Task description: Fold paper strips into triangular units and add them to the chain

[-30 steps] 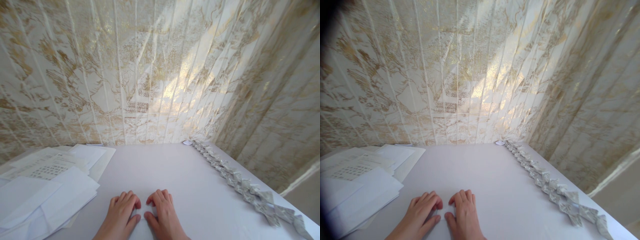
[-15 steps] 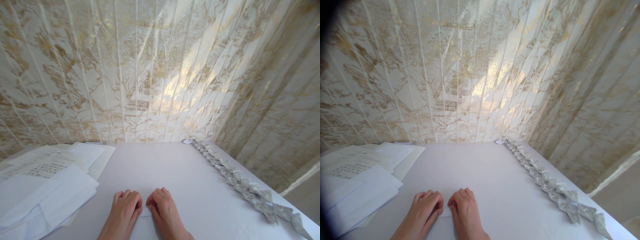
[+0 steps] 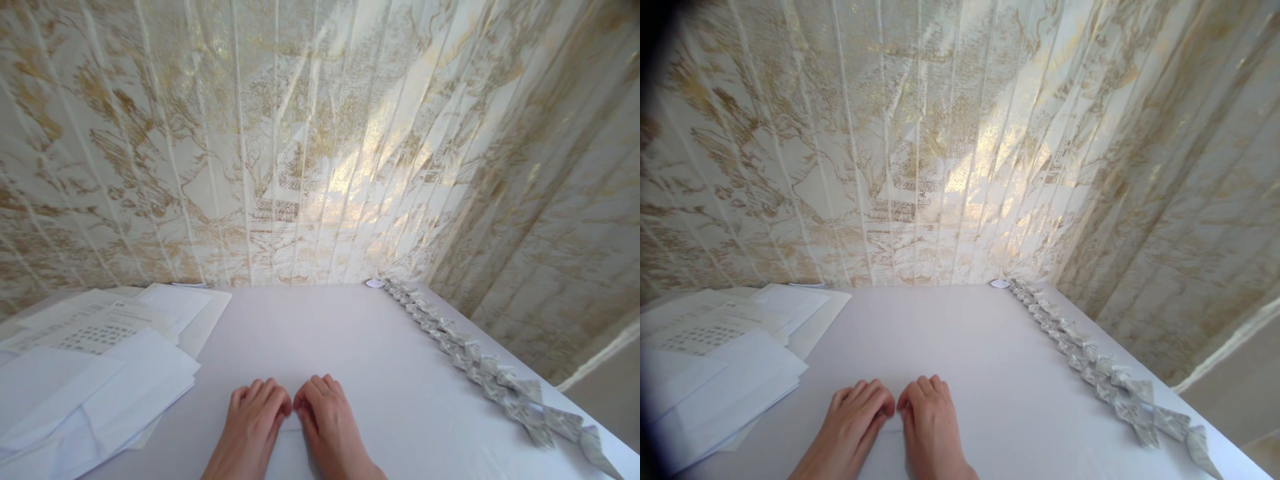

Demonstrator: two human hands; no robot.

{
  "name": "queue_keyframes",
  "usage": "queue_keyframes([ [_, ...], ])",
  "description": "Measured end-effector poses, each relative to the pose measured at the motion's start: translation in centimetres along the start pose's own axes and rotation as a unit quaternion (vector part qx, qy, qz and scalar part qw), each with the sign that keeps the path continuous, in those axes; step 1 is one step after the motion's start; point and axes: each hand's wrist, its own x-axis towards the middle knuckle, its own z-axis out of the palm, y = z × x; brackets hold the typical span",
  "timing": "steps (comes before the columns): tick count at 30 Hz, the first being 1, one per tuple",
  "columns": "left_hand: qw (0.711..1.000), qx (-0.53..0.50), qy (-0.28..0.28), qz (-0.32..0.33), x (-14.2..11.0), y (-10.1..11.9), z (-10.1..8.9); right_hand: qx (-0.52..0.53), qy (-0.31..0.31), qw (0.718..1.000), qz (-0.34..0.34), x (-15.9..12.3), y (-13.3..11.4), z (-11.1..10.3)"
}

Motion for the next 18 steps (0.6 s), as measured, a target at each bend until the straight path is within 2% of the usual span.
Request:
queue_keyframes([
  [10,0.998,-0.021,0.014,-0.055,0.1,1.0,-0.5,0.014,-0.012,1.0,0.019,0.1,-0.3,-0.4],
  [18,0.998,-0.023,0.001,-0.05,0.0,1.2,-0.7,0.064,-0.004,0.996,0.066,-0.4,-1.0,-0.5],
])
